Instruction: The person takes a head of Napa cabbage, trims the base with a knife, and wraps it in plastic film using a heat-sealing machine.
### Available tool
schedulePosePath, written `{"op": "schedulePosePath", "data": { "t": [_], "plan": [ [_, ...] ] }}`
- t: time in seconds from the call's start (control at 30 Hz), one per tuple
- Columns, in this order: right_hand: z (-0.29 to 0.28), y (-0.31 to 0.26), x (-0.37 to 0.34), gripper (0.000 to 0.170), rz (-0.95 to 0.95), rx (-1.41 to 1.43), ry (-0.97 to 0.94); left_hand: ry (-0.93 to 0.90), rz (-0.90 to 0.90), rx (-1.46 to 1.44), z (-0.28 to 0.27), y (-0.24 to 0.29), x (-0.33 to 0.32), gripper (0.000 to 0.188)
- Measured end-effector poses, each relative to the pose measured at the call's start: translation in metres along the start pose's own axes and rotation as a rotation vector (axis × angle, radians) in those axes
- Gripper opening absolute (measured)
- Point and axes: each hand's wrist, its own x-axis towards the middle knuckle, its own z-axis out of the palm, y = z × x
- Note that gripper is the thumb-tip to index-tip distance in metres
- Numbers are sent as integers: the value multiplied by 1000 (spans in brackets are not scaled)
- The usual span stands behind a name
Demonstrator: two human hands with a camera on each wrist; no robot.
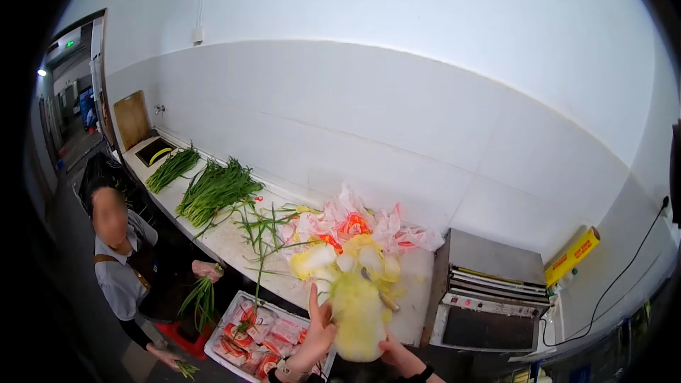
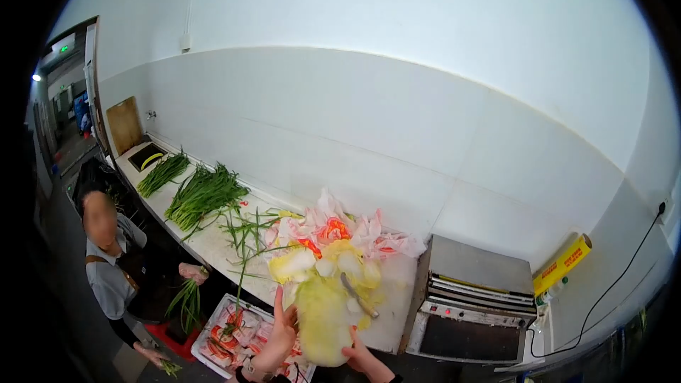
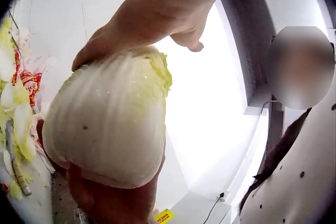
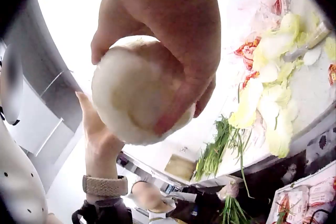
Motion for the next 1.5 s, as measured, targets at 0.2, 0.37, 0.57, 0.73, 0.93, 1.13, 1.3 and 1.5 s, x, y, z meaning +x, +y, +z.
{"op": "schedulePosePath", "data": {
  "t": [0.2,0.37,0.57,0.73,0.93,1.13,1.3,1.5],
  "plan": [
    [-8,-28,-8,95,-180,128,-36,-207,-68,306,19,-6,19,96],
    [2,-50,-11,97,-272,-12,-36,-222,-84,394,57,-2,19,89],
    [-10,-52,-5,84,-308,-352,-96,-30,-198,36,53,-3,13,77],
    [17,-63,10,94,-366,-685,-155,38,-89,-236,41,6,2,76],
    [37,-65,39,71,-197,-503,-204,202,4,-361,6,36,-37,70],
    [-89,-15,85,46,-225,-1001,170,440,177,-307,-51,45,-115,67],
    [-120,-25,66,35,94,-832,269,672,223,-301,-76,26,-179,79],
    [-68,-22,58,24,82,-720,31,671,202,-253,-68,16,-189,80]
  ]
}}
